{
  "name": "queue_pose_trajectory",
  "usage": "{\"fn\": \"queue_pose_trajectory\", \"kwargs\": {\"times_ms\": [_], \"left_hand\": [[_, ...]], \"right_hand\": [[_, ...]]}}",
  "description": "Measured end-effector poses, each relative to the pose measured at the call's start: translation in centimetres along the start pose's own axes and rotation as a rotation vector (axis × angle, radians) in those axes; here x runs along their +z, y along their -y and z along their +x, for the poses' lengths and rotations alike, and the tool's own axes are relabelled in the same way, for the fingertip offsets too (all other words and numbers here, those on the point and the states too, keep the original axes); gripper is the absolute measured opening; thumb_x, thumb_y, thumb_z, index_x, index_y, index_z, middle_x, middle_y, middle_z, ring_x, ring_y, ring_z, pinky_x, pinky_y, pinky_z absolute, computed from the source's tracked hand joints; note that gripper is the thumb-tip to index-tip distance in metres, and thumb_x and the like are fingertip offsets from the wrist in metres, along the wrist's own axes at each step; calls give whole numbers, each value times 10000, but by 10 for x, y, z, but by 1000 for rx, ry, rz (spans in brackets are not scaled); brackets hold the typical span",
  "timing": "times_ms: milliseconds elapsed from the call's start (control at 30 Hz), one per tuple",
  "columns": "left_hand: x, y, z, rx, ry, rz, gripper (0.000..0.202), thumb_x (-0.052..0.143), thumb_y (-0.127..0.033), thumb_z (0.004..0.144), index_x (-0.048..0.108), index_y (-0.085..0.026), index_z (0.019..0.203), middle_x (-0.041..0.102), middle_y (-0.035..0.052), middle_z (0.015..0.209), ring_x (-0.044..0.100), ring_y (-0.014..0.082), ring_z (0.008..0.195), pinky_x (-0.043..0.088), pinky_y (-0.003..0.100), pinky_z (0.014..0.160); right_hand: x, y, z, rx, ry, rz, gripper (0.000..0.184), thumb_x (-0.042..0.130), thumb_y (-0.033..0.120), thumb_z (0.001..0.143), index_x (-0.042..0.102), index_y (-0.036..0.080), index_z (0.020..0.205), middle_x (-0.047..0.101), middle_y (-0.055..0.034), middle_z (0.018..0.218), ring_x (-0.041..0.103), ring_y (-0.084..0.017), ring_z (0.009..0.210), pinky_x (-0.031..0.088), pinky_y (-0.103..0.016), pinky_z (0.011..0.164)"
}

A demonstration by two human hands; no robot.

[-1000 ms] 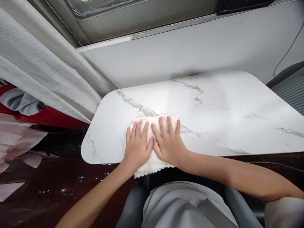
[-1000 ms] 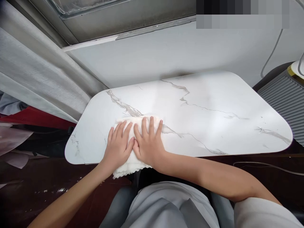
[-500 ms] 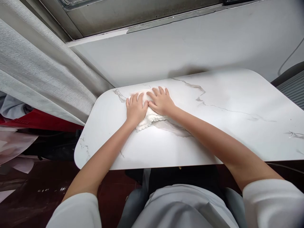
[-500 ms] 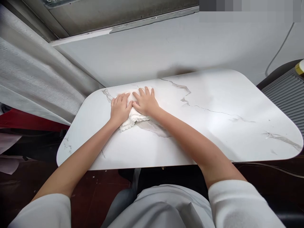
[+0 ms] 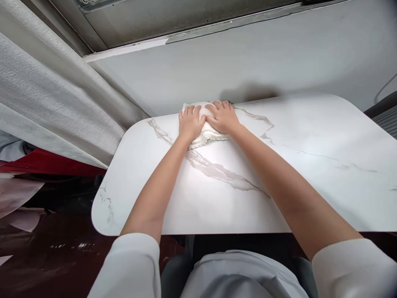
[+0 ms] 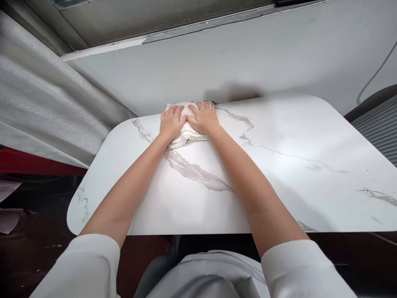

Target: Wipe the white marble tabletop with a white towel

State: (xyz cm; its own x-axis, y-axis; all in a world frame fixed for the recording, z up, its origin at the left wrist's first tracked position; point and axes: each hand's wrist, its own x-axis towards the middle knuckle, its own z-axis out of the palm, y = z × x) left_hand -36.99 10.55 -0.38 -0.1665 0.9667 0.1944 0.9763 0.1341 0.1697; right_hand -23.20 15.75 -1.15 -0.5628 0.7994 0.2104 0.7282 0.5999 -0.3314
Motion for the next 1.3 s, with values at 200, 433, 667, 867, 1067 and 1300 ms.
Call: {"fn": "queue_pose_trajectory", "kwargs": {"times_ms": [200, 433, 667, 867, 1067, 1300], "left_hand": [[4, -36, 12, 40, 34, 8, 521, 317, -352, 1005, 425, -209, 1495, 443, 92, 1559, 335, 236, 1473, 177, 467, 1239], [8, -63, 7, 80, 33, 5, 540, 307, -361, 1005, 420, -177, 1501, 449, 116, 1551, 333, 240, 1475, 172, 470, 1241], [11, -73, -17, 100, 25, -23, 560, 327, -372, 998, 418, -155, 1506, 414, 142, 1575, 306, 276, 1493, 162, 509, 1237], [2, -83, -63, 128, 52, -18, 558, 356, -371, 1001, 396, -165, 1518, 376, 153, 1597, 267, 300, 1511, 169, 559, 1224], [-8, -92, -115, 139, 69, -24, 574, 365, -366, 1005, 375, -128, 1527, 329, 196, 1611, 234, 346, 1520, 158, 611, 1214], [-17, -97, -179, 204, 84, -74, 606, 376, -404, 994, 353, -142, 1539, 290, 204, 1625, 178, 365, 1532, 123, 657, 1210]], "right_hand": [[-12, -33, -8, 36, -42, -33, 545, 325, 431, 974, 487, 219, 1450, 477, -122, 1493, 370, -361, 1358, 265, -567, 1124], [-21, -53, -27, 68, -73, -40, 546, 334, 424, 967, 497, 220, 1447, 479, -122, 1499, 377, -363, 1358, 282, -562, 1118], [-23, -55, -57, 60, -60, -71, 566, 307, 452, 985, 461, 220, 1478, 420, -130, 1553, 300, -382, 1433, 236, -606, 1130], [-34, -43, -102, 58, 4, -124, 584, 300, 455, 998, 420, 214, 1516, 373, -138, 1582, 257, -391, 1463, 208, -605, 1153], [-45, -23, -152, 28, 65, -143, 573, 289, 440, 1012, 406, 243, 1537, 339, -136, 1603, 227, -399, 1488, 204, -601, 1167], [-52, -6, -214, -18, 31, -141, 582, 292, 460, 1006, 391, 269, 1547, 334, -125, 1618, 202, -381, 1512, 223, -625, 1163]]}}
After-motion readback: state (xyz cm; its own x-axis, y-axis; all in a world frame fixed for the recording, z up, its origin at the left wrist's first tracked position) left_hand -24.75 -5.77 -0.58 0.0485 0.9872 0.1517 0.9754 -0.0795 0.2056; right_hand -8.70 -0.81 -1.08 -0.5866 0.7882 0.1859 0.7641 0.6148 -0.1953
